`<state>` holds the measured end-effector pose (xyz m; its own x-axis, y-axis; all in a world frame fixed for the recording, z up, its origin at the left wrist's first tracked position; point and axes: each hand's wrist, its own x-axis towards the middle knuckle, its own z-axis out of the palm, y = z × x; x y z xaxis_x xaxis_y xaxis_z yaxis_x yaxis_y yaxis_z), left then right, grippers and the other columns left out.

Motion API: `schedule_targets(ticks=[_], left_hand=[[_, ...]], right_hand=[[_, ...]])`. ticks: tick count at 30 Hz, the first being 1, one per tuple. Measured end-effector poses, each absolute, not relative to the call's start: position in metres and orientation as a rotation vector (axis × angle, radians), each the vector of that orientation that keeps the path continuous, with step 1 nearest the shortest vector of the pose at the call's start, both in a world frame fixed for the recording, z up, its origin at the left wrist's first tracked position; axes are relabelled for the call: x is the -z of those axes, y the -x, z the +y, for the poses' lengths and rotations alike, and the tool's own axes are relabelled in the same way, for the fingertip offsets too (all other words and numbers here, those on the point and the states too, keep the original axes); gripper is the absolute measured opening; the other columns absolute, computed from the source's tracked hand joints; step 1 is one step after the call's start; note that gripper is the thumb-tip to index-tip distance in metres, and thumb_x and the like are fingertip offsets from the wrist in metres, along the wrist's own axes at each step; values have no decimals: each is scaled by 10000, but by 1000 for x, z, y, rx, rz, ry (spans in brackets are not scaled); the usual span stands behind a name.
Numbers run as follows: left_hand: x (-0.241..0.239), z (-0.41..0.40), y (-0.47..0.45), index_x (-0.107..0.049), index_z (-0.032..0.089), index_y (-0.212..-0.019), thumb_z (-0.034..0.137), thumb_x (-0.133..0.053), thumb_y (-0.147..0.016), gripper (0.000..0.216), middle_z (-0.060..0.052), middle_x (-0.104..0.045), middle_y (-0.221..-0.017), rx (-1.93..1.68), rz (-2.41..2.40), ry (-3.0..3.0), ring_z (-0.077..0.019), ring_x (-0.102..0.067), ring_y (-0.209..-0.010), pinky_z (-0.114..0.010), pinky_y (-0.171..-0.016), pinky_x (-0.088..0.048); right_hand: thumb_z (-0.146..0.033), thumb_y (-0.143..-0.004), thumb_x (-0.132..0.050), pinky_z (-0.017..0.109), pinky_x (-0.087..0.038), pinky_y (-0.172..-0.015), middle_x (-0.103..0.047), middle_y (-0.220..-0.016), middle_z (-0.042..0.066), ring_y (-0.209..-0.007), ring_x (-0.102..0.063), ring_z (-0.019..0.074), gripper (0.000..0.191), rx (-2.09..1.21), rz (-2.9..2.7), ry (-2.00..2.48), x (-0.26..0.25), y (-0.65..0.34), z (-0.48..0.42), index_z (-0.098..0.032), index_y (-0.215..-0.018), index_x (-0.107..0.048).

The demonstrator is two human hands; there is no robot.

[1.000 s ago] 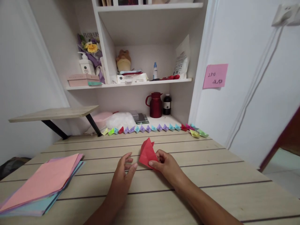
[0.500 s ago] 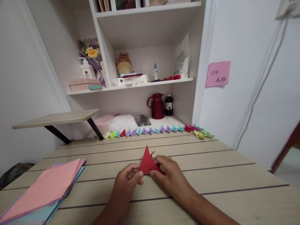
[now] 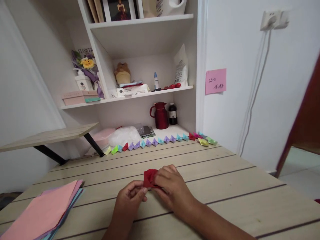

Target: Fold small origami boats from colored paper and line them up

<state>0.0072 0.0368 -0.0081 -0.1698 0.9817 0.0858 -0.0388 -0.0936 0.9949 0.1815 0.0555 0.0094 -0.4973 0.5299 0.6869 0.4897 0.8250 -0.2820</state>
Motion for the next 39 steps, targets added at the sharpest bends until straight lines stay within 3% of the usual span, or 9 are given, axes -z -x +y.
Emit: schedule_targets(ticks=[6,12,17,22,24,28,33,35,39], left_hand=[[6,39,-3,-676,164,-653,360,-764,-575,228,0,-633,-567,-1421,1260,-1201,-125,-563,-497,-234,-533,-462],[9,43,-3,-663,166,-645,380,-747,-574,241,5,-608,-545,-1503,1305,-1150,-133,-560,-508,-241,-543,-469],[11,42,-2,-660,169,-707,374,-688,-637,219,-12,-621,-598,-1487,1348,-1166,-164,-583,-568,-280,-589,-490],[16,39,-2,-684,180,-841,274,-612,-694,189,-66,-662,-842,-1434,1453,-1444,-211,-613,-765,-333,-741,-486],[18,38,-4,-688,190,-862,235,-600,-699,191,-69,-652,-894,-1407,1479,-1537,-213,-607,-796,-335,-767,-477],[21,40,-6,-680,188,-833,175,-555,-717,171,-69,-639,-875,-1377,1482,-1599,-209,-600,-782,-326,-754,-473],[27,46,-5,-667,183,-813,116,-507,-726,194,-66,-633,-834,-1395,1486,-1628,-201,-589,-734,-311,-703,-467],[28,47,-5,-662,184,-809,101,-499,-728,200,-65,-631,-833,-1405,1501,-1616,-199,-586,-729,-308,-692,-466],[28,45,-5,-658,191,-799,69,-491,-723,220,-56,-630,-831,-1402,1505,-1618,-195,-596,-744,-305,-707,-467]], right_hand=[[-193,-842,-629,420,-402,-882,-585,-1078,91,-1059,-523,262,225,-127,-1897,791,-13,-183,55,-250,-1042,-543],[-181,-809,-620,453,-406,-908,-614,-1096,63,-1057,-555,269,292,-235,-1861,959,-7,-187,66,-264,-1083,-561],[-299,-857,-559,423,-444,-920,-592,-1113,61,-1048,-563,247,324,-508,-1706,1041,-3,-199,78,-263,-1178,-532],[-274,-667,-742,455,-415,-994,-502,-1292,78,-1151,-513,280,690,-665,-1802,1133,13,-209,90,-279,-1299,-468],[-224,-652,-726,451,-397,-1022,-488,-1319,79,-1166,-510,272,713,-736,-1829,1117,21,-212,96,-274,-1313,-463],[-178,-672,-657,422,-411,-1013,-449,-1375,83,-1218,-474,260,704,-930,-1748,1120,24,-221,105,-275,-1339,-452],[-221,-546,-795,394,-480,-898,-463,-1342,93,-1171,-500,288,940,-1042,-1879,1149,12,-221,122,-312,-1400,-414],[-217,-521,-805,384,-490,-865,-513,-1247,79,-1078,-548,275,812,-980,-1991,1153,9,-216,130,-292,-1289,-553],[-250,-606,-752,382,-467,-877,-596,-1057,50,-983,-574,252,289,-888,-2020,1141,11,-202,135,-222,-886,-685]])
